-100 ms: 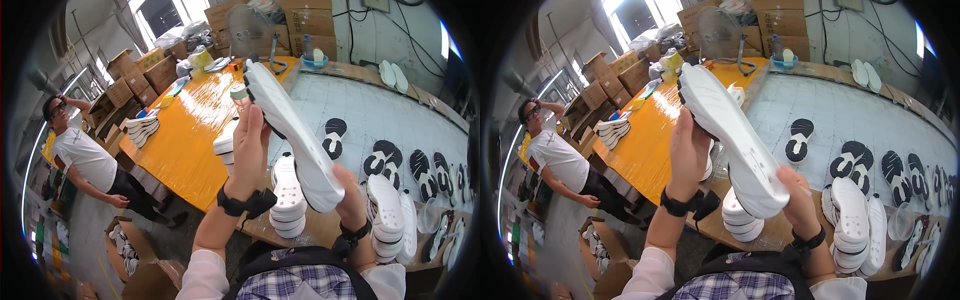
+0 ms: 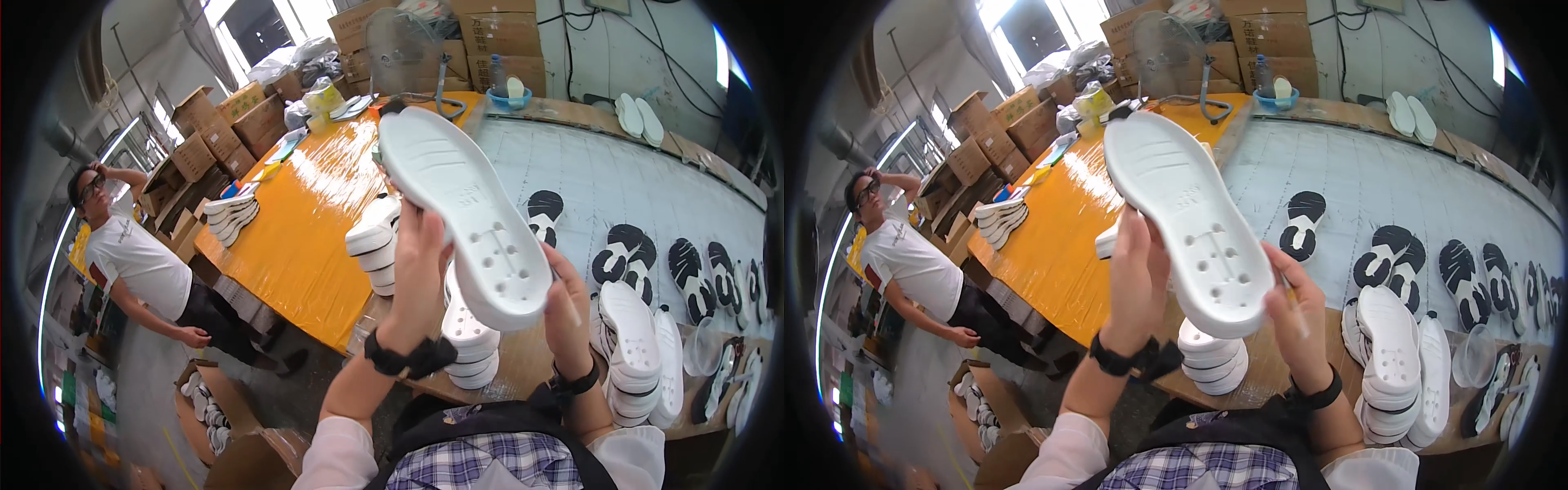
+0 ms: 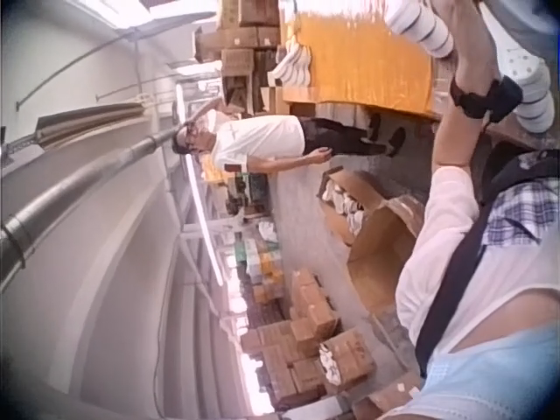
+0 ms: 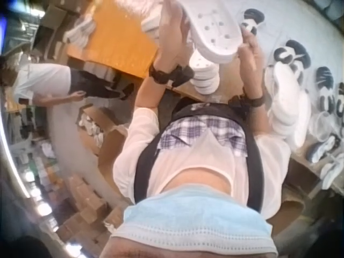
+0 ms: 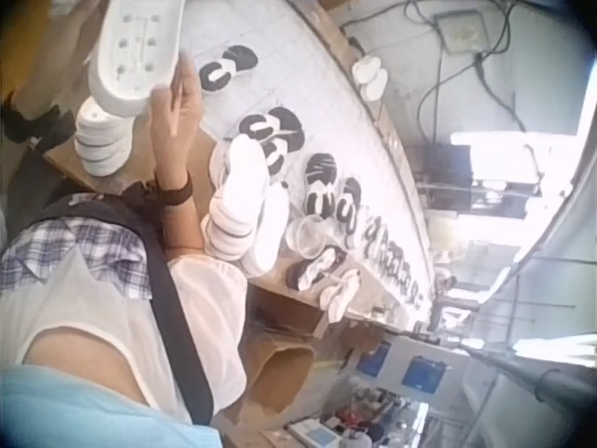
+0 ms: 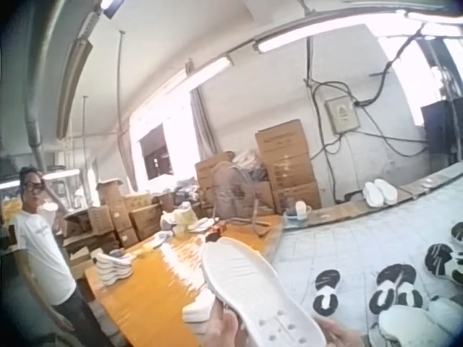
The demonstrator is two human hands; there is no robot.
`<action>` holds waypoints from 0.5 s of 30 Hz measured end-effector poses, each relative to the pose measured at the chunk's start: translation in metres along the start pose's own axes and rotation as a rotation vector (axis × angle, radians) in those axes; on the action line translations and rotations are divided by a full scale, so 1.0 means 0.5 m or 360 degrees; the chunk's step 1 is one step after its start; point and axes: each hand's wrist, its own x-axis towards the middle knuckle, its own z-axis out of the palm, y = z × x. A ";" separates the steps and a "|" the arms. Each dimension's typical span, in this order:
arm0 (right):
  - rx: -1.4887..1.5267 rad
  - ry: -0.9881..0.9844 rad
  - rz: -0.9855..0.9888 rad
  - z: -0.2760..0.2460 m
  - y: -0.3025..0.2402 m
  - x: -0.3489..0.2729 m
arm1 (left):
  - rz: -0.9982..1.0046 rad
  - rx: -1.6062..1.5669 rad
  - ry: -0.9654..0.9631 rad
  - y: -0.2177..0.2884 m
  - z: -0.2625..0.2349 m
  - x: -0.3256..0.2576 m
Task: Inspecting, marking with a pen, and stacking shoe soles on a manufacturing production line.
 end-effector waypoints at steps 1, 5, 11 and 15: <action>-0.0179 -0.0018 -0.0239 0.008 -0.002 -0.004 | -0.0030 -0.0060 0.0028 -0.012 0.000 -0.016; -0.0614 -0.0410 -0.0366 0.028 -0.015 -0.021 | -0.0708 -0.0258 -0.0067 -0.015 -0.045 -0.041; -0.0771 -0.0500 -0.0266 0.027 0.000 -0.012 | -0.0695 -0.0221 0.0075 0.019 -0.109 -0.033; -0.0666 -0.0057 0.0161 -0.047 0.042 0.045 | -0.0272 0.0452 0.0024 0.087 -0.222 0.093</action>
